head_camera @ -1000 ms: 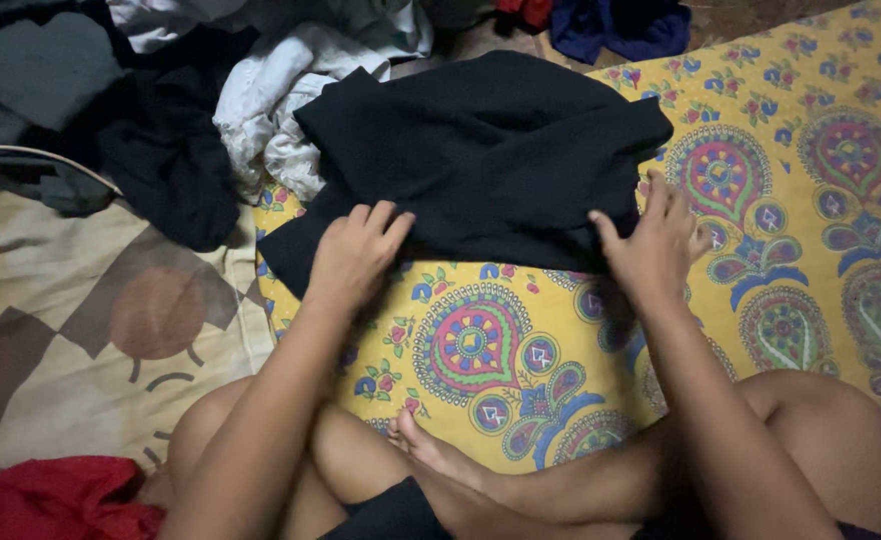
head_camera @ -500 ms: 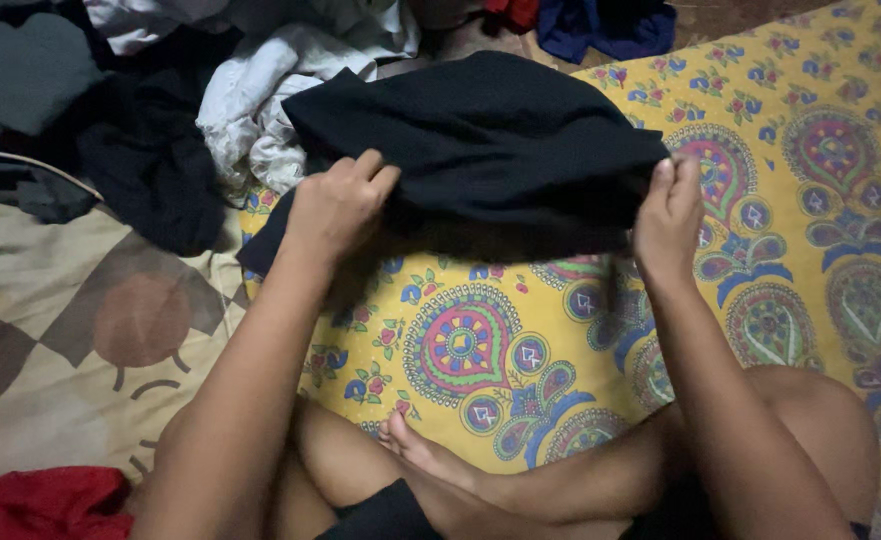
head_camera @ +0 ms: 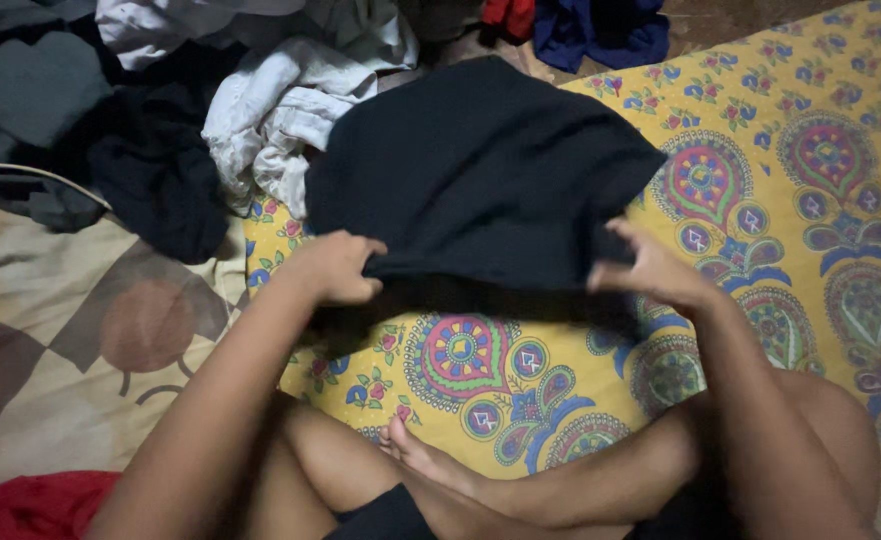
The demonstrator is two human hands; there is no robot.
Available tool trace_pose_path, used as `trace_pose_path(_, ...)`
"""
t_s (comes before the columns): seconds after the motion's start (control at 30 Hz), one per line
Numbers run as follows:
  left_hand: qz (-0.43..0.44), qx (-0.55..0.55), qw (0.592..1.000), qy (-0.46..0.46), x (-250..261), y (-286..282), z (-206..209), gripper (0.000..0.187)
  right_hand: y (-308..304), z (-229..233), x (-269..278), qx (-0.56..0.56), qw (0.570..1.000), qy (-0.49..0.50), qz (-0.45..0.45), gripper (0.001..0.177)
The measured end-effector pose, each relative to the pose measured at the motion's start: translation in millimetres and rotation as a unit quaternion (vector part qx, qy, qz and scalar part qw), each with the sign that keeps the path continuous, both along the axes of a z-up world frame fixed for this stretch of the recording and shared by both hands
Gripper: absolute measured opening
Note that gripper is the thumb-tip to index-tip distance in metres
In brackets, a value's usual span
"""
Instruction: The person folds a black shirt by hand on a patterned surface, smoothing the fabric and carefully aligning the sleeves and body before placing it aside.
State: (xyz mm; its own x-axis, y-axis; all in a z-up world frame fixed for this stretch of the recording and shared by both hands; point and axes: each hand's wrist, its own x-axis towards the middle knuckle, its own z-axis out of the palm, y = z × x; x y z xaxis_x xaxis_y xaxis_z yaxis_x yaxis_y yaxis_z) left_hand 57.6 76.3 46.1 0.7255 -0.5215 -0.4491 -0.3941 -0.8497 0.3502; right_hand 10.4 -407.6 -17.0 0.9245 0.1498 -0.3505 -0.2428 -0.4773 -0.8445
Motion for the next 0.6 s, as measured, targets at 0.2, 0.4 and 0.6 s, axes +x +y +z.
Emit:
trace_pose_path(0.2, 0.11, 0.088, 0.981, 0.13, 23.4, -21.6, -43.6, 0.072, 5.1, -35.2, 35.2, -0.372, 0.879, 0.204, 0.216, 0.087)
trace_pose_path(0.4, 0.422, -0.279, 0.829, -0.237, 154.6, -44.6, -28.4, 0.04, 32.1, 27.4, 144.3, -0.121, 0.961, -0.205, -0.141, 0.046)
trace_pose_path(0.6, 0.211, -0.418, 0.753, -0.463, 140.1, -42.6, 55.1, 0.062, 17.4, 75.6, 165.7, 0.101, 0.86, -0.426, -0.262, 0.047)
